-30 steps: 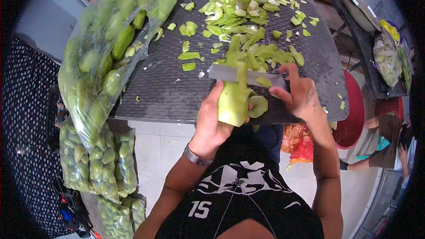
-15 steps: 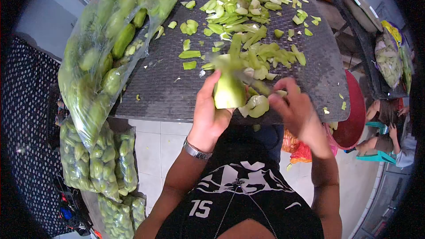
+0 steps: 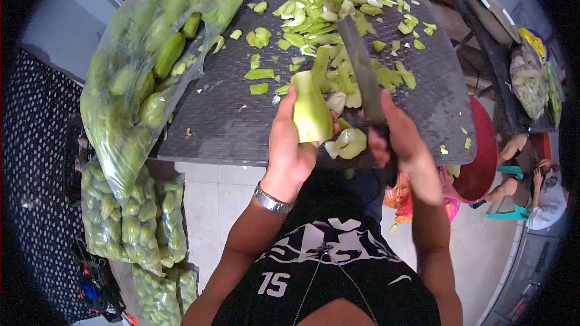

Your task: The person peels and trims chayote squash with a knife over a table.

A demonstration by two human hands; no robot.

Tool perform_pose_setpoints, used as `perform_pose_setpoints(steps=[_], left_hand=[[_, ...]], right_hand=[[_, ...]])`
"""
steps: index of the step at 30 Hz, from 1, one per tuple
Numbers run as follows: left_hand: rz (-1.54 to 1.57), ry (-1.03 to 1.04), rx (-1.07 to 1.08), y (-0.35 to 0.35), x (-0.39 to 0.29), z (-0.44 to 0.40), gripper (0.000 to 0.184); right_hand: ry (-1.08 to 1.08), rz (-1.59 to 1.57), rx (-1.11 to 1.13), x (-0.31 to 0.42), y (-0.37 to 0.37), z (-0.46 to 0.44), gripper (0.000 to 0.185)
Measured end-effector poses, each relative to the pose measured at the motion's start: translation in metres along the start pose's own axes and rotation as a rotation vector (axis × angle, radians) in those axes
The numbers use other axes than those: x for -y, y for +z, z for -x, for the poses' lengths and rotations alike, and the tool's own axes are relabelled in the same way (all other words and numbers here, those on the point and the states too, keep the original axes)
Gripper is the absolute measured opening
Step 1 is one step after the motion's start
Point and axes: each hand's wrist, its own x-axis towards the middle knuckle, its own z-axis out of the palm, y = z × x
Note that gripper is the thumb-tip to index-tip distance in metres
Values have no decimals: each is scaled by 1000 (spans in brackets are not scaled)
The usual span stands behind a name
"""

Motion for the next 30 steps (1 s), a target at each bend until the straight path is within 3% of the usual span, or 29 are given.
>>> perform_pose_setpoints(steps=[6, 10, 11, 14, 15, 18, 19, 20, 21, 25, 30], left_hand=[[3, 32, 20, 0, -7, 8, 46], [6, 23, 22, 7, -12, -3, 47], [11, 32, 38, 9, -13, -2, 46], [22, 26, 26, -3, -9, 4, 45], [11, 24, 16, -2, -9, 5, 45], [-11, 17, 27, 0, -10, 4, 48], [-14, 16, 31, 0, -10, 3, 50], [5, 26, 24, -2, -8, 0, 50], [27, 37, 11, -4, -4, -2, 51], [16, -110, 192, -16, -6, -1, 53], [79, -13, 130, -5, 1, 7, 53]], right_hand=[[-129, 103, -91, 23, -3, 23, 45], [164, 9, -170, 13, -5, 6, 47], [151, -199, 66, 16, -19, 11, 62], [-217, -620, 356, 30, -29, 26, 65], [-305, -565, 287, 31, -26, 28, 65], [-154, -84, -151, 19, -4, 28, 62], [-270, 329, -292, 1, -1, 27, 50], [-626, 946, -471, -15, 8, 23, 41], [-520, 936, -319, -12, 18, 38, 54], [-780, 1327, -255, -26, 39, 42, 79], [-887, 1406, -348, -25, 39, 33, 79]])
